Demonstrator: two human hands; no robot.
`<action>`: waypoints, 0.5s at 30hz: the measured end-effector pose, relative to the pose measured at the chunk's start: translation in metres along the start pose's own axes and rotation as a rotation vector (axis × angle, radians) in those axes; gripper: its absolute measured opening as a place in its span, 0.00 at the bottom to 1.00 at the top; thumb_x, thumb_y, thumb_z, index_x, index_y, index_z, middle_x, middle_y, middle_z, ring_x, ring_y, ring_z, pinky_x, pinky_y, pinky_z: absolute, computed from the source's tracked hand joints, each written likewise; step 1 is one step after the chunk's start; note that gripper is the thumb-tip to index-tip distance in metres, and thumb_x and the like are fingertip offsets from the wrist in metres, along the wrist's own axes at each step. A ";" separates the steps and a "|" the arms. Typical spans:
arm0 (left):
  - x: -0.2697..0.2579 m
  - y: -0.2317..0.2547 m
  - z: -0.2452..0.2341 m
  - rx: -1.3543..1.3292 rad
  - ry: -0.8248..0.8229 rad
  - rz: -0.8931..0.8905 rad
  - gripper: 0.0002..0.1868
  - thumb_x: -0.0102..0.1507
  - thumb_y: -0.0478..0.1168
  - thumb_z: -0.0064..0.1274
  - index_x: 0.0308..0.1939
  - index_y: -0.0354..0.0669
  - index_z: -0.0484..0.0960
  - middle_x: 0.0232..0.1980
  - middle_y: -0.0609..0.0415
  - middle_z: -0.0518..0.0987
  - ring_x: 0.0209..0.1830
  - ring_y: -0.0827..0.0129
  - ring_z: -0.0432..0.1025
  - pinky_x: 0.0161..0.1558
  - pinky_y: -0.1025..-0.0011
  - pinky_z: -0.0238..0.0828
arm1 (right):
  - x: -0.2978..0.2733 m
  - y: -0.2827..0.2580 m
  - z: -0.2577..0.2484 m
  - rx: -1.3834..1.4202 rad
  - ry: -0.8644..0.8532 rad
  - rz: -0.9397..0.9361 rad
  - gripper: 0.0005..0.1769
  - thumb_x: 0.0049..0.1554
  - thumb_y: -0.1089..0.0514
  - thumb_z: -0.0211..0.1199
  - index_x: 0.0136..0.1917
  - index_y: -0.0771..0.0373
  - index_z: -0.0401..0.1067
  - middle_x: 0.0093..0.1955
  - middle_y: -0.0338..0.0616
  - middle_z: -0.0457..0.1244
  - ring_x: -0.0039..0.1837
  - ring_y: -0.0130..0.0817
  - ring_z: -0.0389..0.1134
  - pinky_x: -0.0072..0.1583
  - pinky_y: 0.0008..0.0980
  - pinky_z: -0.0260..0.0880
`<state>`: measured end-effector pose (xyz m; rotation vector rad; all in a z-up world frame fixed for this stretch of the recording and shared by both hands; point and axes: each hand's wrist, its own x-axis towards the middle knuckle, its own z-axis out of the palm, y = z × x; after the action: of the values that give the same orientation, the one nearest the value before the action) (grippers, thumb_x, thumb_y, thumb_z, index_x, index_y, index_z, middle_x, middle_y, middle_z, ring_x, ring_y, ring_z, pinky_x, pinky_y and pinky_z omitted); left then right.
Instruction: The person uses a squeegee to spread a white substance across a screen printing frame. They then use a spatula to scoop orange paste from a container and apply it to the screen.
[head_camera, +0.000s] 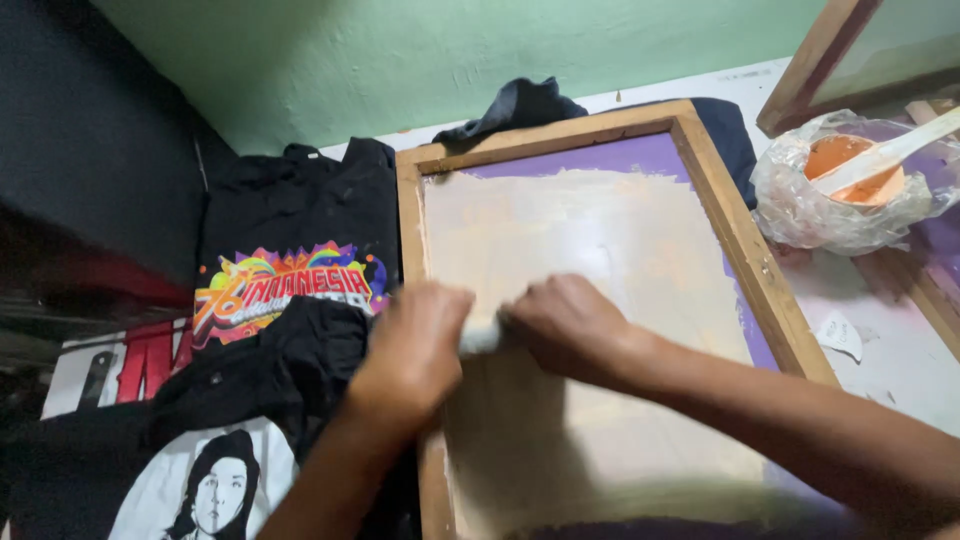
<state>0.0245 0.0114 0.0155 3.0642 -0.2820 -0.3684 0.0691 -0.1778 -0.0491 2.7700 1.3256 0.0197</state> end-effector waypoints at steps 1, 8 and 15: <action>-0.016 0.009 0.014 0.007 0.009 0.004 0.16 0.55 0.24 0.48 0.39 0.49 0.82 0.41 0.41 0.80 0.46 0.40 0.77 0.42 0.45 0.77 | -0.019 -0.011 -0.005 -0.005 0.010 0.005 0.06 0.42 0.60 0.63 0.34 0.47 0.75 0.30 0.46 0.69 0.33 0.53 0.73 0.31 0.50 0.67; -0.073 0.046 0.073 0.141 0.139 0.287 0.17 0.58 0.42 0.56 0.50 0.46 0.75 0.27 0.53 0.83 0.25 0.51 0.80 0.29 0.51 0.74 | -0.087 -0.036 -0.016 0.168 -0.199 -0.157 0.11 0.51 0.60 0.60 0.49 0.54 0.67 0.35 0.40 0.67 0.33 0.52 0.71 0.31 0.53 0.66; 0.024 0.053 0.004 0.086 0.488 0.306 0.24 0.56 0.32 0.54 0.57 0.31 0.78 0.37 0.47 0.80 0.39 0.52 0.77 0.38 0.54 0.71 | -0.034 0.050 -0.061 0.011 0.000 0.216 0.05 0.48 0.53 0.62 0.40 0.44 0.76 0.35 0.35 0.71 0.41 0.47 0.76 0.45 0.49 0.78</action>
<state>0.0368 -0.0456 0.0100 2.9895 -0.7337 0.4064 0.0839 -0.2316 0.0160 2.9077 1.0231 0.0234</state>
